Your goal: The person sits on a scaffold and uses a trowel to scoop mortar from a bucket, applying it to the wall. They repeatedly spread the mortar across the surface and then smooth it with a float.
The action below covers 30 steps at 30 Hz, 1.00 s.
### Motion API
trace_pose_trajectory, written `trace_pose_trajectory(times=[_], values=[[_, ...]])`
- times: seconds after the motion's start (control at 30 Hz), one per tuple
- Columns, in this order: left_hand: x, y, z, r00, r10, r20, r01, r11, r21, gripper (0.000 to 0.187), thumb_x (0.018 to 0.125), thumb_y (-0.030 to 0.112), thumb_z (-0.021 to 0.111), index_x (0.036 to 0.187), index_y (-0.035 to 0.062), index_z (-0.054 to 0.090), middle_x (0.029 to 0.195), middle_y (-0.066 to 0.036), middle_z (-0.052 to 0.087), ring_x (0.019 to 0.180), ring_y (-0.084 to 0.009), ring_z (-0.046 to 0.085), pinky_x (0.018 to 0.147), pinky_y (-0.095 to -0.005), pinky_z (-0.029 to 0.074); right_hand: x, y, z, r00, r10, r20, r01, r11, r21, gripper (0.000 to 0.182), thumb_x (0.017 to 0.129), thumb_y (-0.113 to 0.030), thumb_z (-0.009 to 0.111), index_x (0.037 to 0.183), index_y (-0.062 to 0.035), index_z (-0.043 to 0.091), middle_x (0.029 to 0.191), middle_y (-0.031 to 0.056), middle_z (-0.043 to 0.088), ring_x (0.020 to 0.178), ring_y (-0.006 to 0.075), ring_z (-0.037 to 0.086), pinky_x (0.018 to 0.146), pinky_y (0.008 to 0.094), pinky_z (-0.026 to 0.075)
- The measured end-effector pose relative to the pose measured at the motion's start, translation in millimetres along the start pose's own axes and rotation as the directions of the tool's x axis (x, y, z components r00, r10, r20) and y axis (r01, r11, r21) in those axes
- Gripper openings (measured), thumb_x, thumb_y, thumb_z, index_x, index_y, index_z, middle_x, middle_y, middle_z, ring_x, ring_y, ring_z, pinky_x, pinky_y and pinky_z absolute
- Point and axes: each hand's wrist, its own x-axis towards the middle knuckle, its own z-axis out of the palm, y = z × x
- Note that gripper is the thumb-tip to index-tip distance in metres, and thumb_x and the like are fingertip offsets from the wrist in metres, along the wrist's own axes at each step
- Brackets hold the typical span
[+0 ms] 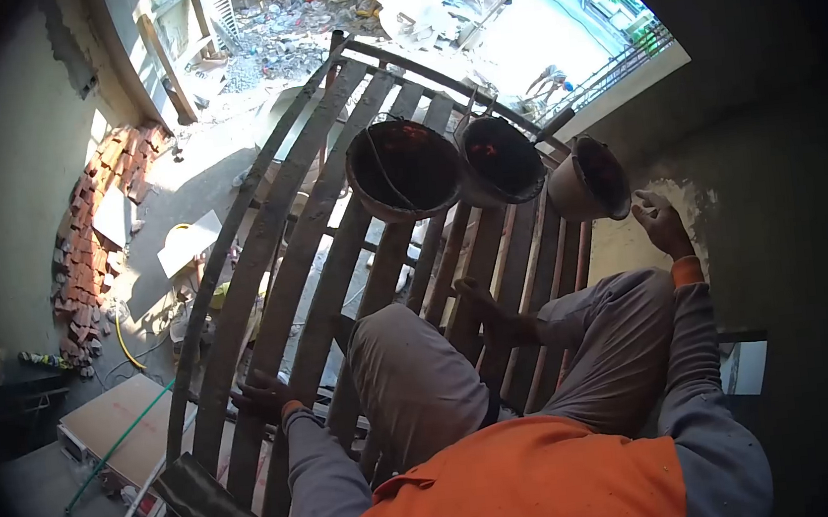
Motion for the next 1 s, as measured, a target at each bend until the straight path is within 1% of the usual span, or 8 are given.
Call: trace_pose_trajectory(times=[0.1,0.2,0.3,0.43,0.53,0.6,0.73,1.0], values=[[0.5,5.5,-8.7,0.999,-0.013,0.047,0.014,1.000,-0.007,0.056,0.094,0.048,0.050,0.130,0.0047,0.050,0.143,-0.021,0.041,0.131,-0.0390,0.040,0.104,-0.0574,0.033,-5.4,-6.0,-5.2,0.999,0.045,0.014,-0.045,0.999,0.013,0.044,0.091,-0.030,0.063,0.128,-0.0072,0.058,0.111,0.0174,0.062,0.087,0.0231,0.062,0.081,0.0329,0.049],[1.1,6.0,-7.4,1.000,0.012,-0.024,-0.011,0.999,0.037,0.056,0.094,0.048,0.050,0.131,0.0058,0.050,0.143,-0.020,0.041,0.133,-0.0380,0.038,0.104,-0.0568,0.033,-9.1,-7.2,-7.2,0.999,0.049,0.000,-0.049,0.999,0.002,0.043,0.091,-0.029,0.063,0.128,-0.0066,0.058,0.112,0.0175,0.061,0.084,0.0227,0.061,0.080,0.0332,0.049],[1.8,13.5,-21.0,0.997,-0.039,0.062,0.036,0.998,0.057,0.056,0.093,0.047,0.052,0.131,0.0072,0.050,0.143,-0.019,0.041,0.132,-0.0374,0.039,0.104,-0.0565,0.034,-7.9,7.0,-1.8,0.997,0.004,-0.080,-0.005,1.000,-0.013,0.043,0.089,-0.028,0.066,0.125,-0.0061,0.059,0.108,0.0172,0.061,0.079,0.0235,0.059,0.075,0.0347,0.049],[0.6,8.5,-12.8,1.000,-0.014,-0.020,0.013,0.999,-0.050,0.052,0.092,0.045,0.055,0.129,0.0083,0.051,0.141,-0.020,0.042,0.131,-0.0372,0.040,0.104,-0.0559,0.035,-10.6,-6.5,-6.6,0.994,-0.033,-0.108,0.027,0.998,-0.063,0.040,0.089,-0.026,0.065,0.123,-0.0051,0.060,0.109,0.0163,0.061,0.088,0.0247,0.058,0.079,0.0347,0.048],[1.4,5.5,-7.2,0.998,-0.021,-0.053,0.014,0.990,-0.140,0.051,0.091,0.045,0.056,0.127,0.0095,0.052,0.141,-0.020,0.042,0.130,-0.0383,0.040,0.103,-0.0566,0.035,-0.1,9.7,-0.2,0.965,-0.202,-0.168,0.187,0.977,-0.102,0.038,0.090,-0.024,0.064,0.123,-0.0047,0.059,0.110,0.0169,0.061,0.094,0.0270,0.059,0.079,0.0353,0.048],[2.9,7.4,-13.7,0.989,0.032,-0.147,-0.051,0.991,-0.125,0.051,0.091,0.045,0.057,0.126,0.0091,0.052,0.139,-0.020,0.042,0.129,-0.0393,0.040,0.103,-0.0582,0.034,6.3,7.3,-1.0,0.972,-0.204,-0.116,0.198,0.978,-0.061,0.037,0.091,-0.022,0.062,0.124,-0.0050,0.059,0.112,0.0171,0.061,0.098,0.0288,0.059,0.080,0.0363,0.047],[4.7,7.1,-22.0,0.997,-0.043,-0.058,0.036,0.994,-0.107,0.053,0.088,0.045,0.059,0.126,0.0089,0.051,0.142,-0.019,0.040,0.131,-0.0390,0.039,0.104,-0.0592,0.032,15.5,-9.6,-6.2,0.994,-0.111,-0.021,0.108,0.989,-0.102,0.037,0.092,-0.022,0.061,0.126,-0.0055,0.058,0.113,0.0175,0.060,0.101,0.0280,0.058,0.084,0.0364,0.046],[7.9,8.4,-33.5,0.994,-0.109,0.029,0.112,0.984,-0.137,0.055,0.087,0.046,0.060,0.127,0.0106,0.051,0.145,-0.015,0.038,0.135,-0.0367,0.035,0.106,-0.0586,0.028,39.4,-3.4,-3.4,0.992,-0.125,0.013,0.126,0.988,-0.093,0.041,0.096,-0.029,0.057,0.129,-0.0059,0.056,0.118,0.0162,0.057,0.108,0.0264,0.057,0.091,0.0356,0.045]])
